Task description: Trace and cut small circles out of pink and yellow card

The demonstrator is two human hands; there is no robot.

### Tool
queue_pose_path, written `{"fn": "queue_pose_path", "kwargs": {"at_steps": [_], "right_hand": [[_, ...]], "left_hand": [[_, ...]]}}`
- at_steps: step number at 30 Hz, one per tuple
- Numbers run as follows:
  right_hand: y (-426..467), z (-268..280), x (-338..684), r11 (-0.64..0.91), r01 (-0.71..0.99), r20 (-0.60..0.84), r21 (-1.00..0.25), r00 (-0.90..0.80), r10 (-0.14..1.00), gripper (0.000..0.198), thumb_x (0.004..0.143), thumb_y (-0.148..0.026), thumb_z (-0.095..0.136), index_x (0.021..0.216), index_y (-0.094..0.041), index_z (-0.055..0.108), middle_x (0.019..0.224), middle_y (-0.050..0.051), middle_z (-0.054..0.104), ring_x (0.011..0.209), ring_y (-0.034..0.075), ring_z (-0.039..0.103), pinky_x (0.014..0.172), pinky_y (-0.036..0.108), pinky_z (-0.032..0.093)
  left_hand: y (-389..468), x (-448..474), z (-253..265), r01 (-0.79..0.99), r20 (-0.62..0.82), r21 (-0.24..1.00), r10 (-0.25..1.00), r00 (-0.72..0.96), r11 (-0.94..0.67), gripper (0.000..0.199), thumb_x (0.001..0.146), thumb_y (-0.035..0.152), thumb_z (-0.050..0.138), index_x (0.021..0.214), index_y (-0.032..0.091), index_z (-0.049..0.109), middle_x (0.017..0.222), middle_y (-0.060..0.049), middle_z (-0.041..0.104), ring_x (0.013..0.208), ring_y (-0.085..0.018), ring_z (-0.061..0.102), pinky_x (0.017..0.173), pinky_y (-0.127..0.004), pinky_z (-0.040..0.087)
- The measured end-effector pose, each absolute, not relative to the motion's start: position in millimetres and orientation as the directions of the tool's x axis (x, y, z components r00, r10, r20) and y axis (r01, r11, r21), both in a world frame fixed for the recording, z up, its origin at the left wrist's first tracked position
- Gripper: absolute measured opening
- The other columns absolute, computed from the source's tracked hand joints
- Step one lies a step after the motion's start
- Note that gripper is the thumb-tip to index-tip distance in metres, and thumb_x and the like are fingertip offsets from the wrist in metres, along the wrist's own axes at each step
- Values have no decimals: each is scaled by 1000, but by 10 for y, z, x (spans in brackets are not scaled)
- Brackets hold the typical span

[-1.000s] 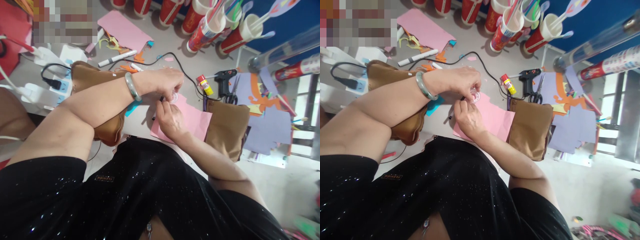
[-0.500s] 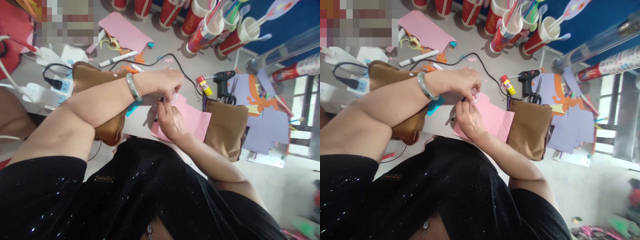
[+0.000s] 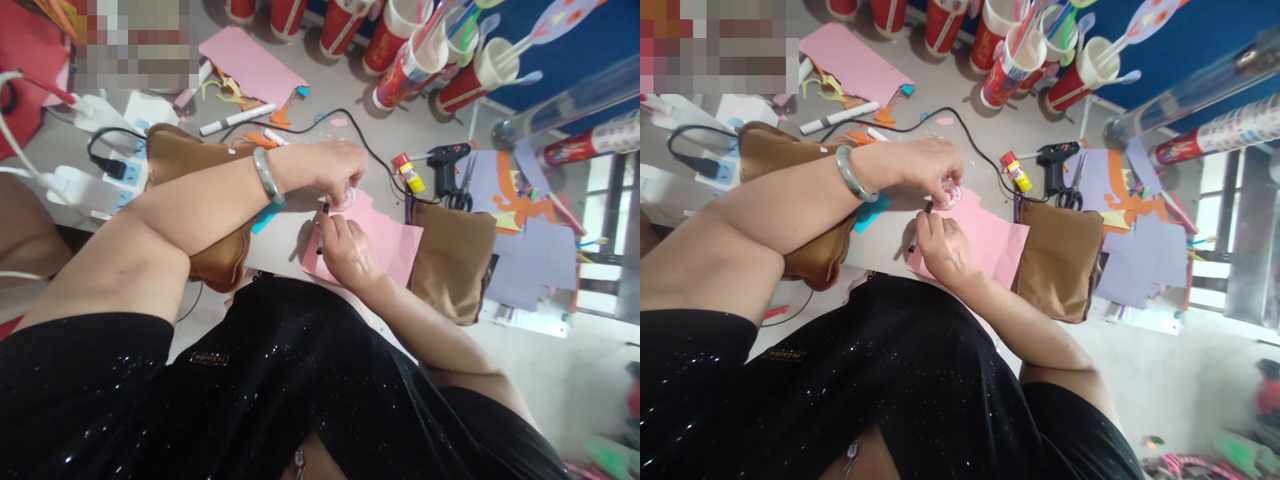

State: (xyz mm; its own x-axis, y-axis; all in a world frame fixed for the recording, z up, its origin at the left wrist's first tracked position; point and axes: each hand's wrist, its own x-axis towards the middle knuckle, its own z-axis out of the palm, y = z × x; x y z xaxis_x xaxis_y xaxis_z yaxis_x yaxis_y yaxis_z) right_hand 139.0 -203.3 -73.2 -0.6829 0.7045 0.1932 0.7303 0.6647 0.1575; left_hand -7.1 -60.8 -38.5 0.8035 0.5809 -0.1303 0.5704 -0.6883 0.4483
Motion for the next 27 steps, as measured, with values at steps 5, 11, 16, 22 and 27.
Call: {"fn": "queue_pose_path", "kwargs": {"at_steps": [5, 11, 16, 22, 27], "right_hand": [[-2022, -748, 1377, 652, 757, 162, 46, -649, 743, 31, 103, -7, 37, 114, -10, 66, 81, 9, 62, 68, 20, 53, 66, 35, 45], [-1895, -821, 1323, 636, 759, 219, 140, -650, 728, 34, 102, -4, 33, 112, -10, 65, 82, 9, 64, 69, 19, 56, 67, 34, 48], [-1841, -832, 1307, 618, 771, 204, 150, -636, 744, 35, 102, -2, 32, 109, -11, 65, 84, 9, 65, 71, 19, 59, 68, 32, 49], [-1949, -803, 1322, 628, 757, 217, 179, -653, 725, 30, 103, -5, 38, 116, -9, 65, 83, 8, 65, 67, 18, 59, 65, 33, 50], [-1907, -831, 1334, 630, 770, 238, 105, -634, 736, 28, 103, -6, 40, 112, -10, 66, 86, 10, 66, 70, 19, 60, 66, 34, 51]], "left_hand": [[-595, -66, -398, 597, -153, 450, 601, 785, -664, 49, 74, 26, 77, 122, 14, 76, 106, -4, 81, 91, -19, 54, 79, -33, 38], [-575, -69, -432, 574, -134, 461, 587, 799, -676, 41, 77, 26, 76, 117, 14, 76, 108, -8, 79, 95, -23, 59, 84, -35, 42], [-565, -67, -440, 583, -142, 477, 597, 790, -657, 45, 74, 31, 75, 116, 15, 77, 107, -9, 80, 102, -27, 64, 90, -35, 46], [-625, -64, -324, 594, -176, 436, 583, 793, -676, 51, 73, 28, 76, 122, 11, 77, 122, -15, 78, 106, -30, 66, 88, -37, 47], [-635, -75, -328, 581, -151, 430, 580, 801, -691, 46, 77, 26, 75, 120, 10, 77, 123, -15, 77, 106, -28, 67, 87, -35, 46]]}}
